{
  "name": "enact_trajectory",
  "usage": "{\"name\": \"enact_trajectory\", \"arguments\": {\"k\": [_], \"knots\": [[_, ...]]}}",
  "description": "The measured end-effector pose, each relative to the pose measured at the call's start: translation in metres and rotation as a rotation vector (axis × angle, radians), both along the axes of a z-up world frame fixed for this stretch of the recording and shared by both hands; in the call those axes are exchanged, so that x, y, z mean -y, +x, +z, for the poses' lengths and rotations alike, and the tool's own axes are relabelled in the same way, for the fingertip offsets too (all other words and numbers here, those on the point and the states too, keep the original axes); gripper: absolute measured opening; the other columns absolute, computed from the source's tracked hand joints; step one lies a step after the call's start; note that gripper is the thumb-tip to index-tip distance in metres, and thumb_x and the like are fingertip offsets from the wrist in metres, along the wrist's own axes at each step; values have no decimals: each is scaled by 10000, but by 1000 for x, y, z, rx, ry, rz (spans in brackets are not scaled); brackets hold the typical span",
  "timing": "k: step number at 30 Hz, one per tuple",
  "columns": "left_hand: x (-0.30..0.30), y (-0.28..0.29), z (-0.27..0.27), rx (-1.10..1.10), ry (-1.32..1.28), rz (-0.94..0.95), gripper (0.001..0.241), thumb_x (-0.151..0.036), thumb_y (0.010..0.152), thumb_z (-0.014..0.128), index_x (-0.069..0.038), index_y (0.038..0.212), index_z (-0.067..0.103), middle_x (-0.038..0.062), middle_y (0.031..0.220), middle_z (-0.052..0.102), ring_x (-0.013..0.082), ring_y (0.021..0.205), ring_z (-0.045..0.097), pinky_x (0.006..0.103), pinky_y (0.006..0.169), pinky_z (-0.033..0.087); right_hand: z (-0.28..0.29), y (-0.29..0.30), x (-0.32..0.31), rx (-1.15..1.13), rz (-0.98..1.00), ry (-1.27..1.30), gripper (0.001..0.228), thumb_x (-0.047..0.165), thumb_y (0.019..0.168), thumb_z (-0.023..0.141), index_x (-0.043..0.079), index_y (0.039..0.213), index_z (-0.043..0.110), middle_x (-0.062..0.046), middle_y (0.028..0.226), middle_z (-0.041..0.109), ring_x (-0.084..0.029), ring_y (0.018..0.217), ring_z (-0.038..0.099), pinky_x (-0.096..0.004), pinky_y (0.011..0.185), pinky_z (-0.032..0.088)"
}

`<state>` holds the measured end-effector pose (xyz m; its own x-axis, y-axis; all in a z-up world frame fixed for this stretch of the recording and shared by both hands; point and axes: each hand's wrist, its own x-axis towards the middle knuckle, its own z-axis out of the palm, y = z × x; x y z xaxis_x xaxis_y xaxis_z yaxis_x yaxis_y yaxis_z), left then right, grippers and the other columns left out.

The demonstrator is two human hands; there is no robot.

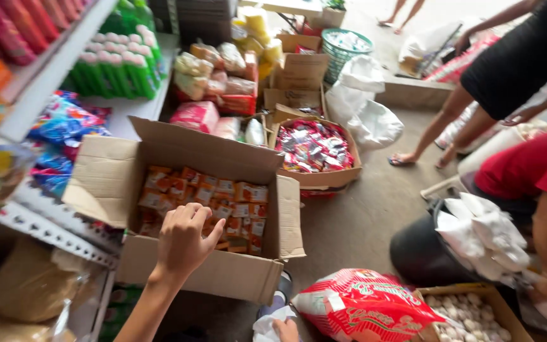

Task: Wiping individual bars of soap with a cloth and arranging them neatly on shop shelves.

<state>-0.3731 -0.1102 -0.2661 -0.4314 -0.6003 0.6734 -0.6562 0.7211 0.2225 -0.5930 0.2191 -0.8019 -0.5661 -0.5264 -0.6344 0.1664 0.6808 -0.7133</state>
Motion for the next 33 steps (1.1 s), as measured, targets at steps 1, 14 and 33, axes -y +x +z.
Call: {"name": "enact_trajectory", "arguments": {"k": [1,14,33], "knots": [[-1,-7,-5,-13,135,-23,229,-272,816,797,-67,857,705,37,902,688,227,743,625,382,811,513,-27,0,44,0,-12,14,469,330,681,773,6,1020,788,-118,879,796,-212,809,716,-264,766,571],[112,-31,-246,504,640,202,458,-466,910,666,-24,1000,743,196,958,713,371,933,674,469,835,541,134,58,40,283,-32,-46,302,58,885,721,-58,1162,685,-166,935,776,-201,702,714,-270,541,578],[114,-229,-415,197,1186,382,391,-438,964,602,-225,1291,565,212,1040,693,403,830,710,512,682,592,-9,53,-2,478,-89,-117,360,-45,804,765,-82,1161,736,-190,960,813,-237,735,754,-288,606,595]]}}
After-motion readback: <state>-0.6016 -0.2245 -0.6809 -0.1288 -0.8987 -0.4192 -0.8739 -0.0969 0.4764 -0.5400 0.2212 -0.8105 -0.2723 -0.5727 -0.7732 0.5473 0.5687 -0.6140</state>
